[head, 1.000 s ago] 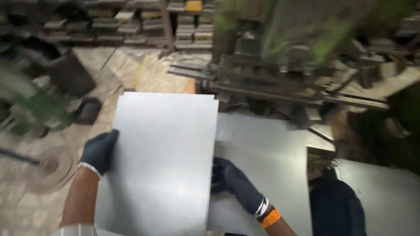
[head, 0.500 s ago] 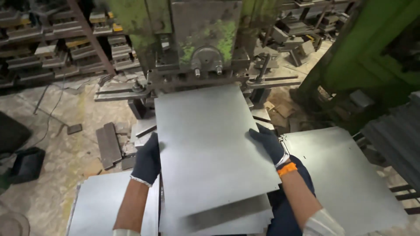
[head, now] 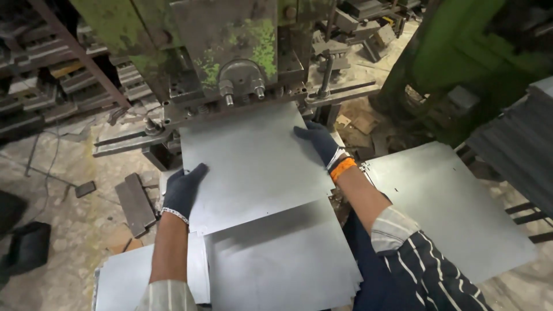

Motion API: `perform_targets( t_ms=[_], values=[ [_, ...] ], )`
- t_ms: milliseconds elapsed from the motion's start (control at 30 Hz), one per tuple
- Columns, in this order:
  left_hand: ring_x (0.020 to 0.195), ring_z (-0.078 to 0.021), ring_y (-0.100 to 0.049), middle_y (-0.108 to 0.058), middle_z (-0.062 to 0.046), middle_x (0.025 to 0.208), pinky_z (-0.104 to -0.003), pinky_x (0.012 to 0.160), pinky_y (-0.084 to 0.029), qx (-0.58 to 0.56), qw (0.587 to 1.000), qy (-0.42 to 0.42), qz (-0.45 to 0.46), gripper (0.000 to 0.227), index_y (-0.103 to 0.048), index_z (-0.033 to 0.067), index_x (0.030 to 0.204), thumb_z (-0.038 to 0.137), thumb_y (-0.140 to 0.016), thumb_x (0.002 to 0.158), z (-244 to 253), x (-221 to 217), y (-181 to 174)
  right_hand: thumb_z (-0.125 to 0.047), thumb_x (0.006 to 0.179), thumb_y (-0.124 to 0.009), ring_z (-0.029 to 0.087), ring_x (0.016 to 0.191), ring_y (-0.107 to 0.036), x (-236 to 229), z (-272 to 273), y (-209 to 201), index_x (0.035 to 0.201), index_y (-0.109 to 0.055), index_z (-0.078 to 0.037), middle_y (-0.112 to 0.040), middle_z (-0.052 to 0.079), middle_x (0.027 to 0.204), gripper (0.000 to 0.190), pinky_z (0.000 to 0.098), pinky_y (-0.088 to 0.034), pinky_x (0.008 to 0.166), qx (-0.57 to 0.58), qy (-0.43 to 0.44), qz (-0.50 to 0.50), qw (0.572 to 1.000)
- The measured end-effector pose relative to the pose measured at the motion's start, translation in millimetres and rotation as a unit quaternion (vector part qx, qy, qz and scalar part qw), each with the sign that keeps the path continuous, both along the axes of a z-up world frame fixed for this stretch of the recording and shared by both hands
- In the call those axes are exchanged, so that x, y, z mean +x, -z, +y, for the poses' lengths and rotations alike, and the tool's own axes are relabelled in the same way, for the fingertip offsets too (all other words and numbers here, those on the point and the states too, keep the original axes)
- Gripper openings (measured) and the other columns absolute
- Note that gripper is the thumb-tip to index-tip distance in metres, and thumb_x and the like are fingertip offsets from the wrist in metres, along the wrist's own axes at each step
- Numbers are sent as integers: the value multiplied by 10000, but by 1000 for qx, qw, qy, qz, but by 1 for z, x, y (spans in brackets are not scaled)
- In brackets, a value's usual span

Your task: Placing metal sheets into a stamping machine and stacking the processed pieces.

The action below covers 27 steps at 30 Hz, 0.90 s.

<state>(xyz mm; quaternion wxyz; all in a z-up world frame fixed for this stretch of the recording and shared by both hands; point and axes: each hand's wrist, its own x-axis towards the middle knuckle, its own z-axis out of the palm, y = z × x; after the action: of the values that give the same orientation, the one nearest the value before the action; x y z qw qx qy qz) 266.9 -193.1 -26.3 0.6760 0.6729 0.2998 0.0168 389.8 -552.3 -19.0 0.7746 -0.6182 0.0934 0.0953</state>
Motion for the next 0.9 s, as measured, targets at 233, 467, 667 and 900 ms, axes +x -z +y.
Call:
perform_targets(
  t_ms=[233,467,667,900],
  values=[
    [990,-258,-734,-751,-148,1020,-407,964,-548,-15,1000,-25,7,522,-730,39,1180,260,-941,756,-10,-3,-7,-150,712,-908,266,778,-776,-9,-3,-17,1138,-766,-116,-766,140,907,451,349,-640,700,-2,2,22,1000],
    [1038,-262,-719,-751,-165,1051,-422,997,-526,1,999,-28,15,548,-727,37,1196,292,-945,762,-20,-4,-18,-161,708,-931,253,783,-778,9,-11,3,1152,-780,-149,-776,133,906,470,355,-642,718,-30,6,32,999],
    [989,-242,-723,-755,-161,995,-396,968,-535,0,999,-30,18,489,-743,21,1137,291,-927,773,-22,-4,-19,-176,711,-928,265,768,-774,16,-16,9,1122,-774,-124,-772,132,882,442,342,-632,704,-17,-12,49,999],
    [938,-221,-701,-735,-191,923,-369,958,-522,-45,997,-53,-20,478,-728,-52,1093,203,-944,751,-19,1,-13,-189,709,-928,270,760,-776,4,-10,-9,1115,-771,-125,-771,143,874,440,361,-637,699,-24,-22,45,998]
  ],
)
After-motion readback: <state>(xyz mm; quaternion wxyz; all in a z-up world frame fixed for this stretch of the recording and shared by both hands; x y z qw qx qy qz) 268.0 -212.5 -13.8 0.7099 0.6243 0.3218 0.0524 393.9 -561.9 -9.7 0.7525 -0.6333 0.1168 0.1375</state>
